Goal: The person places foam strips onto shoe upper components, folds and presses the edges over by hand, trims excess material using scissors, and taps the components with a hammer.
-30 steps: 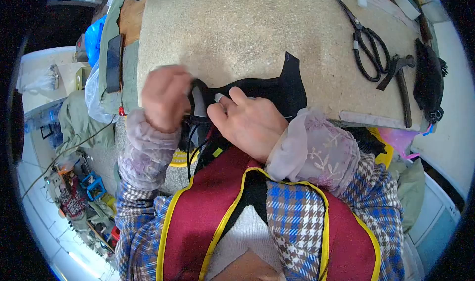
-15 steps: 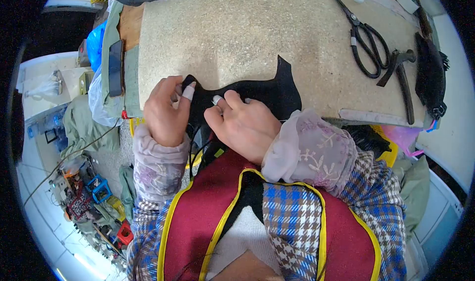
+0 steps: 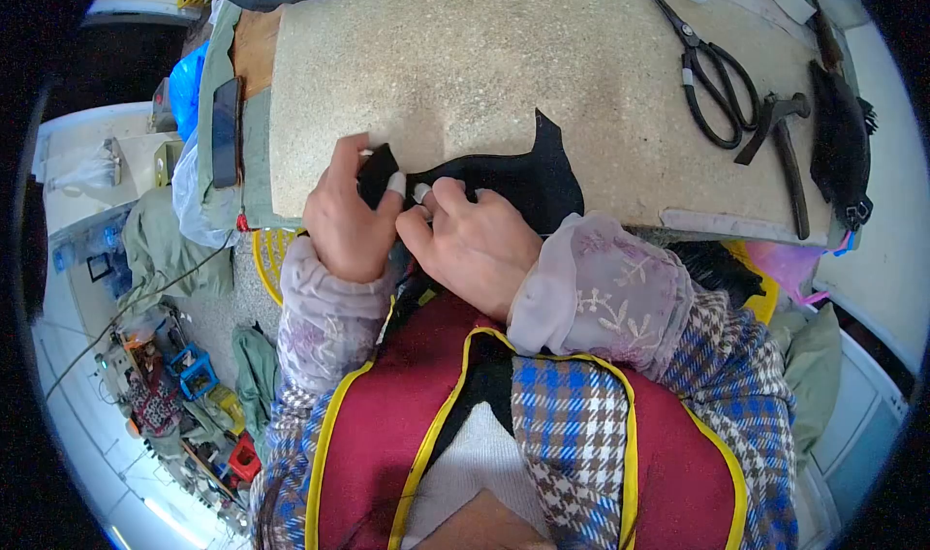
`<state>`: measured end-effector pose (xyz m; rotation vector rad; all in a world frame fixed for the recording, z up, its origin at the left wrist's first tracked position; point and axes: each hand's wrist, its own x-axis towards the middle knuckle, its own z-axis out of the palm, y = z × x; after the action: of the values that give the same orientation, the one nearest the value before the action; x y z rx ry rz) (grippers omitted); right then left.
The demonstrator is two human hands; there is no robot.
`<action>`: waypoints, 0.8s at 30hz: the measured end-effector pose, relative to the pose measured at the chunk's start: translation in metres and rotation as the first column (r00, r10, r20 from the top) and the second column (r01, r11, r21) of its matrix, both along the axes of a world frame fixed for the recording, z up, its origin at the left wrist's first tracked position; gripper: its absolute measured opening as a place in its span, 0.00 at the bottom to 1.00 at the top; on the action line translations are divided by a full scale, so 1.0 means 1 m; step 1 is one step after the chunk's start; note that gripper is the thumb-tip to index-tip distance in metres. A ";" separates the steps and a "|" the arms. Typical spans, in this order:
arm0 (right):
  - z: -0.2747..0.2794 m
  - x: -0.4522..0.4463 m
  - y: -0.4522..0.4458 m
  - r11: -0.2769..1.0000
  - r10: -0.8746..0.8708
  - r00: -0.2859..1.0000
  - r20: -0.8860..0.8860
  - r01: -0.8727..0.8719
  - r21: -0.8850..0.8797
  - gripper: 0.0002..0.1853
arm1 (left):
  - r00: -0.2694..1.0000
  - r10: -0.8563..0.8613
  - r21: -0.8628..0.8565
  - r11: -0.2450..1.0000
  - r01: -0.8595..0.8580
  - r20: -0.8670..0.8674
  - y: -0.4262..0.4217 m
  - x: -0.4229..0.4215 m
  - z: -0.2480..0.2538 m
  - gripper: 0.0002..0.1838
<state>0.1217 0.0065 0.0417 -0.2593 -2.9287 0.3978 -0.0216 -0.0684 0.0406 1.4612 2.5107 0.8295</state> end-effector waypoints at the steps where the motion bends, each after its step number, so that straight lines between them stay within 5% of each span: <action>1: 0.000 0.000 0.000 1.000 0.002 1.000 -0.002 -0.002 0.016 0.11 | 0.999 0.010 -0.021 1.000 -0.009 0.049 0.002 -0.002 -0.001 0.20; 6: -0.004 0.005 0.003 1.000 0.008 0.998 -0.062 -0.007 0.021 0.11 | 0.996 -0.001 -0.104 0.994 0.011 0.093 0.007 -0.010 0.003 0.21; 9: -0.006 0.003 0.000 1.000 -0.012 0.995 -0.102 0.010 -0.018 0.11 | 0.898 -0.213 0.064 0.965 0.256 -0.384 0.013 -0.010 0.011 0.21; 13: 0.002 0.005 0.007 0.999 -0.019 1.000 0.021 0.020 -0.026 0.10 | 0.891 -0.419 0.048 0.908 0.417 0.173 -0.005 -0.010 -0.004 0.13; 17: 0.008 0.022 0.050 0.966 -0.020 0.999 -0.026 0.013 -0.260 0.08 | 0.809 -0.500 0.106 0.864 0.493 0.311 -0.021 -0.006 0.003 0.14; 18: 0.013 0.025 0.057 0.942 0.004 1.000 -0.015 -0.009 -0.337 0.11 | 0.815 -0.532 0.069 0.845 0.531 0.230 -0.022 -0.006 0.006 0.20; 24: 0.012 0.027 0.071 0.872 0.054 0.998 -0.029 -0.061 -0.485 0.21 | 0.847 -0.449 -0.071 0.891 0.448 -0.284 -0.017 0.026 -0.001 0.10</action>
<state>0.1485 0.0771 0.0537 -0.2286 -2.7749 1.1444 0.0043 -0.0852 0.0391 2.1936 2.1803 0.5563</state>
